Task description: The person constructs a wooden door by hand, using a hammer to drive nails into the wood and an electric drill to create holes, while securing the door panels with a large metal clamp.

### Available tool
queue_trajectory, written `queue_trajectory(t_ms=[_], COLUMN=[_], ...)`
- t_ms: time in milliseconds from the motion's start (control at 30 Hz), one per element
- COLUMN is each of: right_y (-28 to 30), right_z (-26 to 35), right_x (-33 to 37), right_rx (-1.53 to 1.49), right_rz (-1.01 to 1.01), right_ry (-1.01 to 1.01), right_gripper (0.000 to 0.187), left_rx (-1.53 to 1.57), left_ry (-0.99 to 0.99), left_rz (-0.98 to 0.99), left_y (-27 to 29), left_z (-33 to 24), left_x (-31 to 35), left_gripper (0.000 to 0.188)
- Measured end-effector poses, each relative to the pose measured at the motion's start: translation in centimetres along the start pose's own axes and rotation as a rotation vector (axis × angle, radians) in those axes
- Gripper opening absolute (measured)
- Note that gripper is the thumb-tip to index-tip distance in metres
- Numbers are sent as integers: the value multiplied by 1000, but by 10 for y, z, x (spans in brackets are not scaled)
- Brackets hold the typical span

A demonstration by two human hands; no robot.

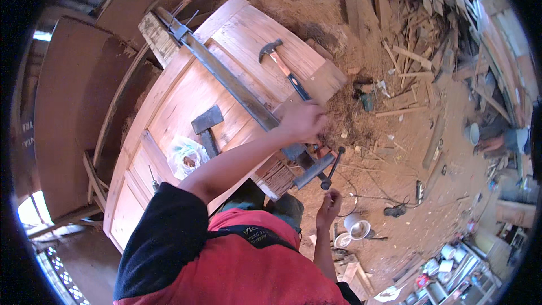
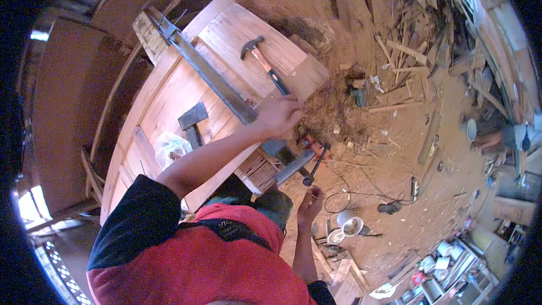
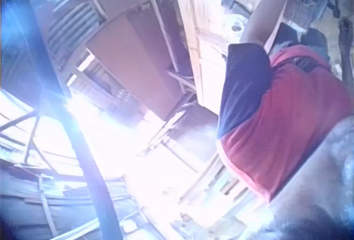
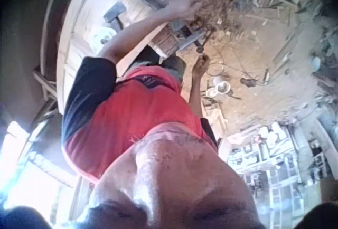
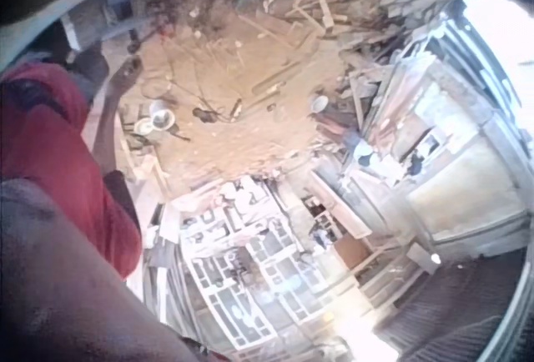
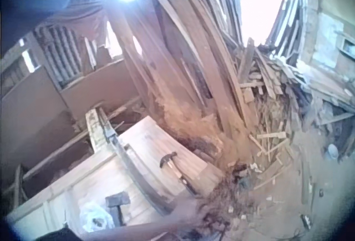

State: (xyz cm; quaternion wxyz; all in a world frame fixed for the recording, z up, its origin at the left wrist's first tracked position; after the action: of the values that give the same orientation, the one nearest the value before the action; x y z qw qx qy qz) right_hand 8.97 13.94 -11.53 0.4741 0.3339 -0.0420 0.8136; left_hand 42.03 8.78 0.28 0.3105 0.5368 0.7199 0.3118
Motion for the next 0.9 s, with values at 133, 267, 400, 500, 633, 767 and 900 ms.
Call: queue_trajectory(t_ms=[133,267,400,500,633,767,900], right_y=[13,-36,-55,-53,-63,-61,-36], right_z=[60,111,69,53,53,40,-3], right_x=[-9,-8,-39,-52,-54,-66,-85], right_rx=[271,798,937,962,972,991,1201], right_rz=[-225,11,161,148,180,94,74], right_ry=[259,503,251,378,308,178,212], right_gripper=[52,64,65,62,56,40,43], left_rx=[257,87,4,-145,-237,-56,101], left_ry=[514,650,821,767,702,784,731], left_rz=[-199,-508,-653,-757,-646,-140,-130], left_y=[87,142,199,239,272,268,270], left_z=[73,200,316,412,517,577,594], left_x=[84,192,243,250,225,175,195], left_gripper=[28,31,38,40,43,35,32])
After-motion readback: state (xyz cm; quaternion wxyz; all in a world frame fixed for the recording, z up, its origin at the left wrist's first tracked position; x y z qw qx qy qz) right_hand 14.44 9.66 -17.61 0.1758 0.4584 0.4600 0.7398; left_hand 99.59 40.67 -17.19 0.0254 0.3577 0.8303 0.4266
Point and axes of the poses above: each hand's wrist, its own x-axis away from the middle knuckle, its own y-axis out of the back of the hand, z = x × y, the point moved 6 cm from there along -x, towards the middle knuckle, and after that the axes turned 14 degrees about -y, right-handed, at the moved point
